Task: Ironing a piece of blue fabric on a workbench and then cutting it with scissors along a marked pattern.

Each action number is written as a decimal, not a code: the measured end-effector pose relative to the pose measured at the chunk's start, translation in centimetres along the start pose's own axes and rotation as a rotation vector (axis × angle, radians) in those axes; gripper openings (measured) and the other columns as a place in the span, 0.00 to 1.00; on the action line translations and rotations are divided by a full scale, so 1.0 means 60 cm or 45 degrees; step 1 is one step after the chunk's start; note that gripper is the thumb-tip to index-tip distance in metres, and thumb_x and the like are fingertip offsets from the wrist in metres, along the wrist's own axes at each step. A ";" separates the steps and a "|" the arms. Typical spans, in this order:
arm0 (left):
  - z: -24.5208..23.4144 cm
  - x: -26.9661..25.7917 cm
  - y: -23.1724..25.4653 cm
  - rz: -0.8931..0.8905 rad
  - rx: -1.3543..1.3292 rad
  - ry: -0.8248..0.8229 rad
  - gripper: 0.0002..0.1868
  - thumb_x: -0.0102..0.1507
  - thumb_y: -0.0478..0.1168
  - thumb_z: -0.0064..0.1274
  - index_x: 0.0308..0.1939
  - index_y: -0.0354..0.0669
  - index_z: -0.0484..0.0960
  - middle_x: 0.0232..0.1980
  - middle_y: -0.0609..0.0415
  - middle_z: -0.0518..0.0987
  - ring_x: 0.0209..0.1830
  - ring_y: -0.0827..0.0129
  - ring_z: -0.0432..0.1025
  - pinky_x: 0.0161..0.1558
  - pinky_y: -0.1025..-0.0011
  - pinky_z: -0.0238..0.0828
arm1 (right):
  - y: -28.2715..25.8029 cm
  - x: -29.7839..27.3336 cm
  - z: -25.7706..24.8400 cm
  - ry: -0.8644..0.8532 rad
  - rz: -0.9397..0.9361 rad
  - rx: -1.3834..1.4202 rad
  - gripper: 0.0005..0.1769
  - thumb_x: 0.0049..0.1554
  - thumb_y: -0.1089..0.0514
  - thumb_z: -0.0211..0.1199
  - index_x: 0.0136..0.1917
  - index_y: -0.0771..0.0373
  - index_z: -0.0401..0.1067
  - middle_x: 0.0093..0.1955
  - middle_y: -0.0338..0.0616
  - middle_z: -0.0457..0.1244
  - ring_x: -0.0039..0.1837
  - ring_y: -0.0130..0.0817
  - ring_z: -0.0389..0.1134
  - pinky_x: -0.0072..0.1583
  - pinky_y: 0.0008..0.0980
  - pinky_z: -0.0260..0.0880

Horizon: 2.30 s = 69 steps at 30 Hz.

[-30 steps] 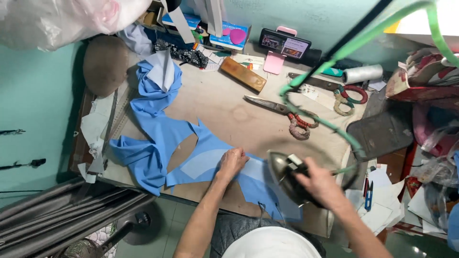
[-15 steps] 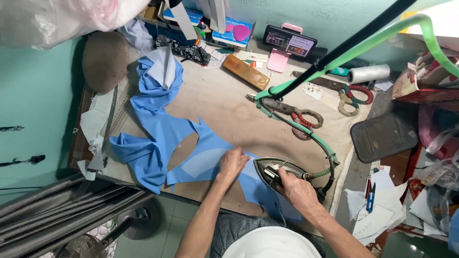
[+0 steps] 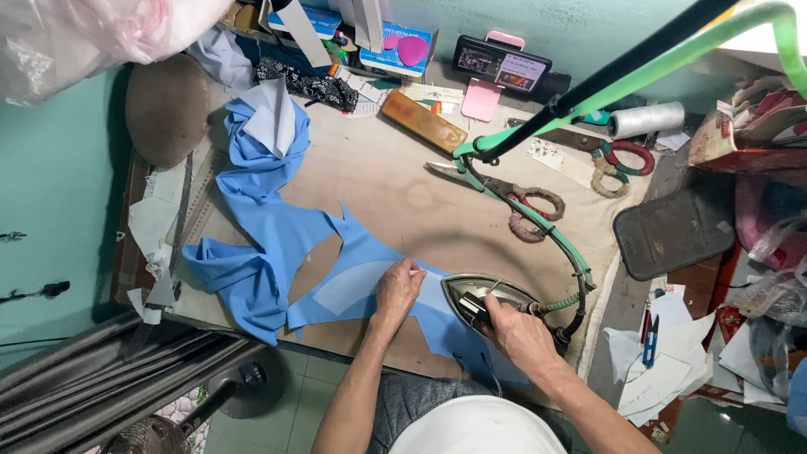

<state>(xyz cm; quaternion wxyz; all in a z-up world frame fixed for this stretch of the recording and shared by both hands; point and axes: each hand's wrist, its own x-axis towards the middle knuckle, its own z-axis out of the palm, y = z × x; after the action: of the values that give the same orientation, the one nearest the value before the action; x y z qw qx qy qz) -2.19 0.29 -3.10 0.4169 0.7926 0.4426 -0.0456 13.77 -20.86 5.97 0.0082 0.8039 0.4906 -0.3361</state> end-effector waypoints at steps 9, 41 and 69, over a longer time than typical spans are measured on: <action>0.002 0.001 -0.003 -0.026 -0.072 0.010 0.10 0.62 0.46 0.58 0.37 0.44 0.79 0.36 0.47 0.80 0.40 0.54 0.80 0.40 0.58 0.77 | 0.000 0.006 0.004 -0.014 -0.017 0.011 0.19 0.56 0.45 0.58 0.57 0.48 0.56 0.39 0.51 0.63 0.40 0.62 0.71 0.43 0.60 0.73; -0.008 -0.002 -0.014 -0.044 -0.069 0.125 0.09 0.62 0.46 0.57 0.35 0.46 0.78 0.33 0.48 0.78 0.40 0.50 0.78 0.38 0.55 0.75 | -0.030 0.025 0.000 0.021 -0.041 0.030 0.18 0.58 0.43 0.56 0.56 0.51 0.58 0.36 0.51 0.63 0.37 0.62 0.71 0.41 0.61 0.73; -0.018 0.000 -0.023 -0.135 -0.118 0.138 0.09 0.61 0.45 0.57 0.36 0.45 0.78 0.33 0.46 0.79 0.40 0.48 0.78 0.37 0.55 0.75 | -0.057 0.062 0.022 -0.073 0.019 0.030 0.20 0.59 0.41 0.53 0.58 0.52 0.56 0.40 0.53 0.65 0.42 0.64 0.71 0.46 0.60 0.73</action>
<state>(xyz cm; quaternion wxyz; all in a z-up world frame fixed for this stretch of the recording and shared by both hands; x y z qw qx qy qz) -3.53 1.39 -3.22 0.4256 0.7491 0.5076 -0.0043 11.43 -16.63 3.96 0.0153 0.7977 0.4801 -0.3646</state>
